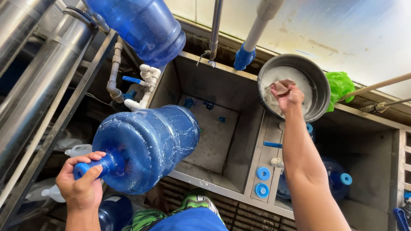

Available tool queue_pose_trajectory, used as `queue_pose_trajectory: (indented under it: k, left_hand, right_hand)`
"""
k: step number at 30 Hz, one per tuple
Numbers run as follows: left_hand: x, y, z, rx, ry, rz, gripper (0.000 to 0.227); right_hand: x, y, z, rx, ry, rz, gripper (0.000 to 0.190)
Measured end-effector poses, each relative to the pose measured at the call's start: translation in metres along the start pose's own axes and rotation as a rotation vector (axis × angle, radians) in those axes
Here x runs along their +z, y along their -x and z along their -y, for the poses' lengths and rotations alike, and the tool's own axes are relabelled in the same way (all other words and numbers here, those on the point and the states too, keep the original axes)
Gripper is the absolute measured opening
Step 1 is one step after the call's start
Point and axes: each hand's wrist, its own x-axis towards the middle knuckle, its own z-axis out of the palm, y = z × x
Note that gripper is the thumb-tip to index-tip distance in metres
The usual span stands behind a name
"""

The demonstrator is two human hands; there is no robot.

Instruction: The person scrubs the exterior of a large blue water jug with a cloth in a sink, rinses it under a tap, and places it in a lower compartment. They then pick up another jug and repeat the scrubbing and rinsing process.

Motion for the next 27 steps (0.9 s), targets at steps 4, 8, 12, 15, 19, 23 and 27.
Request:
queue_pose_trajectory:
  k: [4, 8, 12, 15, 19, 23, 27]
  left_hand:
    - [-0.005, -0.005, 0.004, 0.016, 0.031, 0.007, 0.027]
    - [-0.017, -0.016, 0.015, 0.009, 0.079, 0.032, 0.028]
    - [-0.028, -0.023, 0.018, 0.006, 0.128, 0.046, 0.030]
    - [-0.040, -0.031, 0.023, -0.003, 0.164, 0.045, 0.028]
    - [-0.056, -0.040, 0.031, -0.014, 0.237, 0.057, 0.028]
    - [-0.063, -0.048, 0.033, -0.088, 0.291, 0.057, 0.025]
    - [-0.075, -0.061, 0.043, -0.132, 0.337, 0.095, 0.027]
  right_hand:
    - [-0.006, 0.054, 0.031, 0.033, -0.272, 0.235, 0.054]
    - [-0.028, 0.061, 0.020, 0.052, -0.447, 0.490, 0.085]
    - [-0.025, 0.067, -0.029, -0.006, -0.486, 0.749, 0.096]
    - [0.013, 0.113, -0.061, 0.126, -0.527, 0.820, 0.095]
    - [0.068, 0.189, -0.146, 0.147, -0.290, 0.664, 0.062]
    - [0.121, 0.337, -0.208, -0.240, 0.613, 0.844, 0.090]
    - [0.131, 0.389, -0.251, -0.975, 1.232, 1.152, 0.077]
